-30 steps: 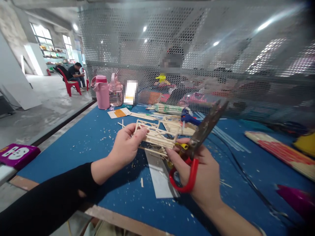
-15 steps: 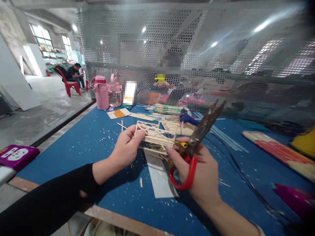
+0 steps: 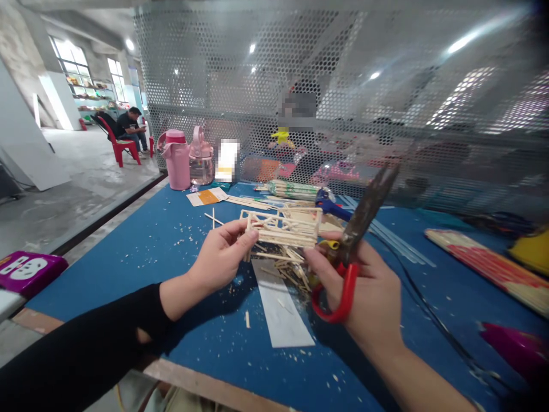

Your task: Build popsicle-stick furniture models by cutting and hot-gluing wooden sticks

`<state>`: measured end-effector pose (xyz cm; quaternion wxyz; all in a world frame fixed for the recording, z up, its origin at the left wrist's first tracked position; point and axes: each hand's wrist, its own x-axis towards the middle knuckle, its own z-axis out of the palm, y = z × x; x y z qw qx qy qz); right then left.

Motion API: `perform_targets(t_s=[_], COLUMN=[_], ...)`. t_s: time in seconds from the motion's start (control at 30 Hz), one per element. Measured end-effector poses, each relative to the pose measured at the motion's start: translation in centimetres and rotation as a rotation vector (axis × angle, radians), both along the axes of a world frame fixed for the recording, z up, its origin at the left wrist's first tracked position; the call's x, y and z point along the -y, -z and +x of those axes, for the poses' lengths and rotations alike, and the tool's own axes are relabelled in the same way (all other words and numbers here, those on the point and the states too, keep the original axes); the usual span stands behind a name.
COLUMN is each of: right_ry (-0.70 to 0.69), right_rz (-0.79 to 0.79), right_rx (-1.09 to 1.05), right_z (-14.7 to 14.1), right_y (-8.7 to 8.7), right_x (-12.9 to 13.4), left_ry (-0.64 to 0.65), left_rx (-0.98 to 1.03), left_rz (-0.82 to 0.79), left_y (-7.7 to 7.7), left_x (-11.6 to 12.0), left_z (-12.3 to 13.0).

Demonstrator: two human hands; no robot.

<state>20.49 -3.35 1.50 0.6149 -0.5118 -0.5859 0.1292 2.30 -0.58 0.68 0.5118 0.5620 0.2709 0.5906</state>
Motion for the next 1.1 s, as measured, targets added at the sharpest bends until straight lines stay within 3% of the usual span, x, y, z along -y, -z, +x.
perform_targets(t_s=[0.17,0.4,0.8,0.93,1.1], right_ry=[0.113,-0.051,-0.101,-0.089,-0.099], right_rz=[0.089,-0.064,-0.007,-0.002,-0.035], right_rx=[0.061,-0.083,-0.090,-0.134,-0.265], right_z=[1.2,1.0,-0.2,0.1,0.2], right_y=[-0.9,-0.9,-0.2,-0.4,-0.8], right_x=[0.1,-0.1,0.2,-0.1,-0.5], left_ry=[-0.044,-0.040,-0.035,0.013,-0.092], left_rx=[-0.008,-0.115,-0.193,-0.271,-0.382], left_rz=[0.016,0.084,0.208,0.329,0.532], left_y=[-0.3,-0.2,0.9,1.3,1.9], left_x=[0.3,0.9,0.8,0.1,-1.2], left_z=[-0.1,-0.2,-0.2,-0.8,-0.9])
